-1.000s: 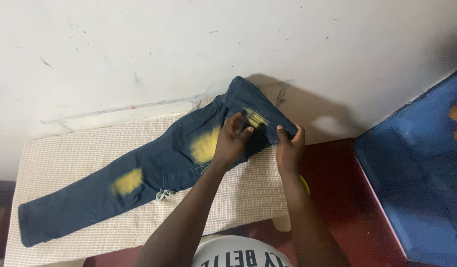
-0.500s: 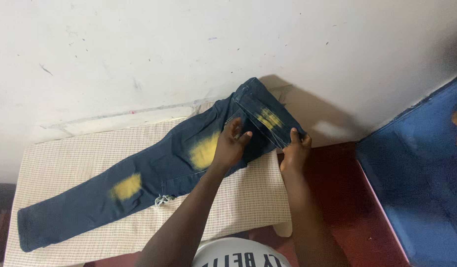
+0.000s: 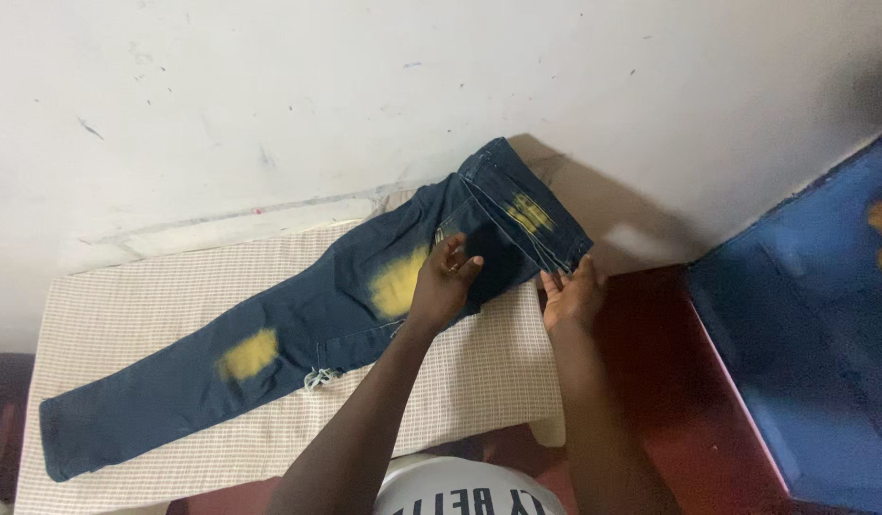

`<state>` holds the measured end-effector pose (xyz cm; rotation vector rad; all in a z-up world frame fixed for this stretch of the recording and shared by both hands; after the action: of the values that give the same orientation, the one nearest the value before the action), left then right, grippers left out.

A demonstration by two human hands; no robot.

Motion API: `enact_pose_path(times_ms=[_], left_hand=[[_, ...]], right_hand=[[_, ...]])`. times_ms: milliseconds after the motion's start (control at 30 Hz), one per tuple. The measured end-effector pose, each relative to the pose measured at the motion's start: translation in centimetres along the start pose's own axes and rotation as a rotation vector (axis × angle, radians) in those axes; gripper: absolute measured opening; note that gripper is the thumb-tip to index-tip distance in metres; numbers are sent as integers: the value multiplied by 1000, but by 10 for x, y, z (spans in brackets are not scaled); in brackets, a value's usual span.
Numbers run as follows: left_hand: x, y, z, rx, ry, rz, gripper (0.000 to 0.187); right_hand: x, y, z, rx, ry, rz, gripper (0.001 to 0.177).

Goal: The person unfolds a pair of jeans on a table, smooths them out, folds them by hand, and places them onto a stack of clothes on the bed.

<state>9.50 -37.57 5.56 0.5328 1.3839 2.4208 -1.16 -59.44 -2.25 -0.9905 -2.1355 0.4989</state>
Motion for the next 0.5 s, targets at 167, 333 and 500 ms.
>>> enact_pose_path(times_ms=[167, 333, 500], left_hand=[[-4, -6, -19, 234, -5, -141, 66], [9, -5, -16, 166, -55, -45, 64], [10, -12, -18, 238, -17, -81, 66]], right_hand=[[8, -8, 11, 235, 48, 31, 41], [17, -3, 12, 271, 19, -32, 46], [35, 4, -5, 344, -122, -117, 62]])
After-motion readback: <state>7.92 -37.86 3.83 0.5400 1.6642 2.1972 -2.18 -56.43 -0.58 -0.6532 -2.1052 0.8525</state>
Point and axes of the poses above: each hand's wrist, its own x-axis away from the middle knuckle, its own z-axis out of the back of the hand, y = z × x, the point moved 7 cm from there along -x, towards the middle knuckle, and after that the axes turned 14 degrees about -x, right-handed, at the moved point
